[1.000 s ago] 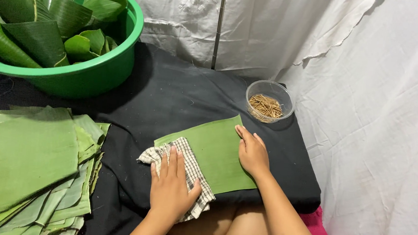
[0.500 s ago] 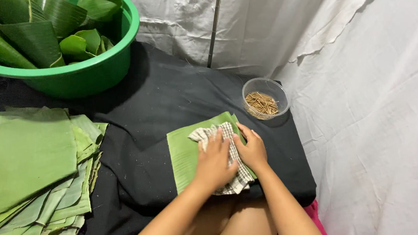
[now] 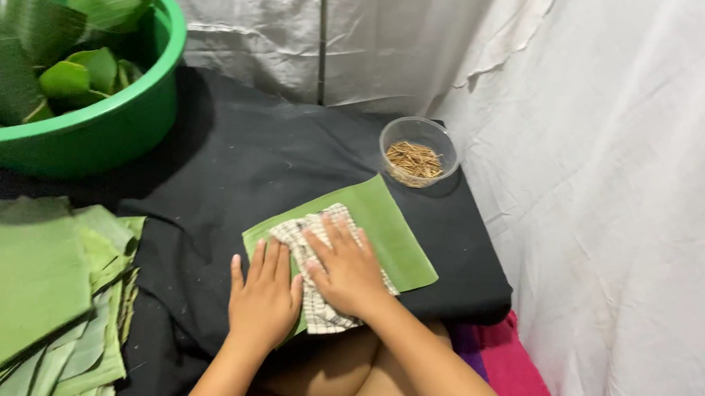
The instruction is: Cleaning banana leaves by wiping them with a cloth and stacking them.
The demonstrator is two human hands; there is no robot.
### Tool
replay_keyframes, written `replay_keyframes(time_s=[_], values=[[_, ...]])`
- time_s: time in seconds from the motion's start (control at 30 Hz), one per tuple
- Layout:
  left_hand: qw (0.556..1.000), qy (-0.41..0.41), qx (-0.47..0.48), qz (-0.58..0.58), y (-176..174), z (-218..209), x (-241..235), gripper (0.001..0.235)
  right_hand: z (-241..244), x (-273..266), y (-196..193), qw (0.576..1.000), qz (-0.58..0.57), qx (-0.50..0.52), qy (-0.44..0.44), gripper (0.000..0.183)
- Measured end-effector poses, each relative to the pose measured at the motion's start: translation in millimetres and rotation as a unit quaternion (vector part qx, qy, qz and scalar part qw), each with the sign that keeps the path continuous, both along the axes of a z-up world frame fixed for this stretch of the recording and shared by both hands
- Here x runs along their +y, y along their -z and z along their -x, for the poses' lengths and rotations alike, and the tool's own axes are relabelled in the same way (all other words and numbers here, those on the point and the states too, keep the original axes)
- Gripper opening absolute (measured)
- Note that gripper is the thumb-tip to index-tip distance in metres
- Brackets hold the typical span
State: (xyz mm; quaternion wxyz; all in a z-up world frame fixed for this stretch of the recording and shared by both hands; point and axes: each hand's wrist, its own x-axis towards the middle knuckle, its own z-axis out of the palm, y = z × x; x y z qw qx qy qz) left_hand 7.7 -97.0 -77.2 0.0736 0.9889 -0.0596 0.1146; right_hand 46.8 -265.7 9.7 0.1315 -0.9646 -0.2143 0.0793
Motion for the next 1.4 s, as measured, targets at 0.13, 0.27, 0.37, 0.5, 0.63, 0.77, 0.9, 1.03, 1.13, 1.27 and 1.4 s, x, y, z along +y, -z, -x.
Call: replay_keyframes(time_s=[0.13,0.27,0.37,0.5,0.63,0.77,0.9,1.03,1.13,1.27,1.4], values=[[0.997,-0.006,-0.080,-0.018,6,2,-2,0.063,-12,-3,-1,0.999,-0.014,-0.020,-0.035,0.061],[0.997,-0.023,-0.070,-0.030,9,2,-2,0.070,-44,-17,-6,1.000,0.017,0.021,-0.010,0.060],[0.996,-0.028,-0.074,-0.033,9,1,0,0.071,-60,-49,-2,0.999,0.020,0.005,0.047,0.061],[1.000,-0.020,0.014,-0.005,-1,1,0,0.073,-60,-114,18,0.992,0.024,-0.010,0.125,0.069],[0.999,-0.010,-0.032,-0.010,-19,7,1,0.073,-44,-190,45,0.980,-0.015,-0.149,0.129,0.068],[0.990,-0.011,0.138,0.031,-58,10,-4,0.068,-34,-230,28,0.956,0.066,-0.177,0.222,0.054],[0.982,0.066,0.171,0.040,-94,27,0,0.075,-7,-216,4,0.934,0.069,-0.253,0.243,0.046],[0.972,0.212,0.099,0.006,-46,35,9,0.118,4,-166,30,0.946,-0.176,-0.239,0.131,0.026],[0.967,0.241,0.076,0.033,-39,38,17,0.096,30,-126,14,0.942,-0.260,-0.182,0.105,0.017],[0.963,0.202,0.029,0.177,-56,49,18,0.046,70,-96,-19,0.911,-0.334,0.027,0.241,0.022],[0.953,0.165,-0.144,0.211,-66,66,2,0.050,78,-104,10,0.756,-0.494,0.230,0.363,0.058]])
